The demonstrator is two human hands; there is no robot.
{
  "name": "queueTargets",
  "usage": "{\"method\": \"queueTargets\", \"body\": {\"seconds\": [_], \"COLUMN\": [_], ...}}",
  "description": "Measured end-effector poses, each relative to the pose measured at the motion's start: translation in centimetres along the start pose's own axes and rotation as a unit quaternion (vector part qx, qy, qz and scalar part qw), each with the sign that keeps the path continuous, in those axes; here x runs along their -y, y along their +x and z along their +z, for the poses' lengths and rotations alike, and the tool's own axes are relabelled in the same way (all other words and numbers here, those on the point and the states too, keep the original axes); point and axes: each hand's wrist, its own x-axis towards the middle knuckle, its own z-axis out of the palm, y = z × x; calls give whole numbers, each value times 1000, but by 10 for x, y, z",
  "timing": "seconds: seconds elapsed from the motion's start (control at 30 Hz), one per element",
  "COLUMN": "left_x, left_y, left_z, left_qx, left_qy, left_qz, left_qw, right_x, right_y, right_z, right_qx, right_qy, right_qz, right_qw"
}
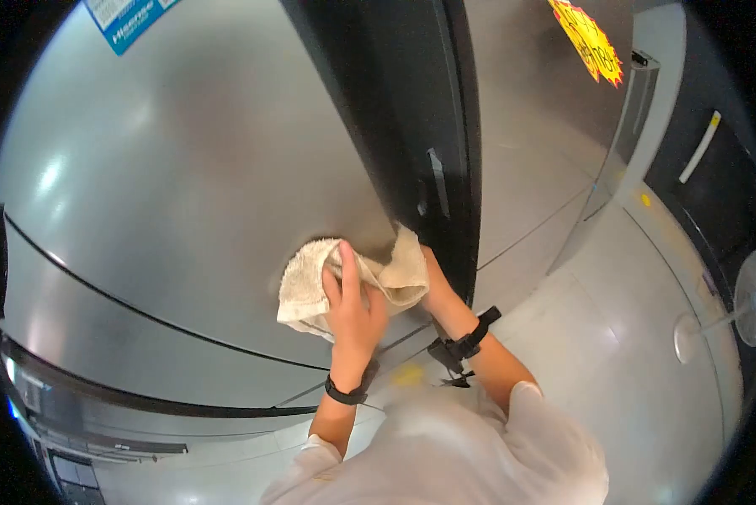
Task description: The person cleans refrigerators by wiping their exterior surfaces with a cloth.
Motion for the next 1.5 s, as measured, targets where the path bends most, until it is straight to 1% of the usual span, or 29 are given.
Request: {"method": "queueTargets", "body": {"seconds": [0.03, 0.07, 0.1, 0.13, 0.17, 0.23, 0.27, 0.3, 0.33, 0.4, 0.47, 0.5, 0.53, 0.57, 0.6, 0.63, 0.73, 0.8, 0.83, 0.9, 0.97, 1.03, 1.1, 1.17, 1.2, 1.27, 1.33, 1.4, 1.5], "left_x": [-3, -3, -4, -7, -10, -19, -23, -25, -23, -18, 6, 16, 23, 27, 31, 23, -22, -45, -47, -51, -1, 35, 30, 19, 18, 1, -20, -31, -26], "left_y": [-2, -9, -5, 0, 5, 21, 27, 31, 33, 40, 13, 1, -9, -15, -18, -11, 42, 80, 89, 100, 68, 29, 7, 3, 7, 38, 70, 94, 93], "left_z": [2, 6, 0, -10, -18, -32, -41, -46, -51, -34, -13, -5, -1, 1, 2, -4, -28, -49, -56, -58, -44, -23, 0, 17, 14, -4, -17, -37, -29], "left_qx": [7, 11, -14, -40, -60, -116, -151, -180, -203, -223, -208, -201, -187, -173, -157, -139, -117, -139, -171, -235, -257, -231, -196, -211, -210, -210, -214, -212, -228], "left_qy": [-3, -7, 39, 44, 54, 66, 72, 136, 231, 269, 329, 357, 333, 308, 283, 264, 355, 418, 381, 296, 223, 199, 268, 369, 382, 409, 419, 436, 412], "left_qz": [-22, -44, 1, 25, 47, 60, 53, 35, 35, -5, -20, -27, -25, -23, -22, -68, -30, 40, 56, 80, -28, -72, -52, -29, -8, 28, 13, 28, 51], "left_qw": [1000, 999, 999, 998, 996, 989, 984, 974, 951, 937, 921, 912, 924, 935, 946, 952, 927, 897, 907, 922, 940, 950, 942, 905, 900, 887, 882, 874, 881], "right_x": [28, 47, 65, 83, 104, 135, 143, 144, 137, 110, 51, 24, 9, 26, 43, 68, 147, 187, 199, 198, 169, 120, 68, 66, 66, 111, 156, 192, 203], "right_y": [5, 5, 6, 6, -3, 6, 16, 16, 14, 17, 7, 2, -2, -6, -6, 2, 39, 61, 67, 63, 42, 23, 17, 22, 30, 47, 65, 78, 71], "right_z": [2, 8, 15, 22, 28, 19, 15, 13, 18, 19, 29, 29, 29, 34, 35, 32, 14, 5, 5, 10, 23, 25, 23, 13, 11, 3, -1, -2, 0], "right_qx": [11, -2, -15, -26, -18, 48, 104, 124, 100, 44, 39, 46, 51, 27, 21, 28, 88, 130, 141, 136, 93, 30, 74, 121, 143, 179, 215, 251, 280], "right_qy": [-36, -24, -14, -7, 156, 375, 437, 444, 381, 252, 236, 207, 178, 250, 278, 279, 244, 194, 177, 191, 277, 194, 295, 334, 344, 324, 273, 209, 135], "right_qz": [-24, -93, -164, -233, -213, -147, -107, -113, -111, -113, -56, 7, 69, 46, 23, -7, -90, -121, -128, -143, -192, -210, -33, 48, 50, -1, -62, -110, -134], "right_qw": [999, 995, 986, 972, 965, 914, 887, 880, 913, 960, 969, 977, 980, 967, 960, 960, 962, 965, 966, 962, 937, 958, 952, 933, 927, 929, 936, 939, 941]}}
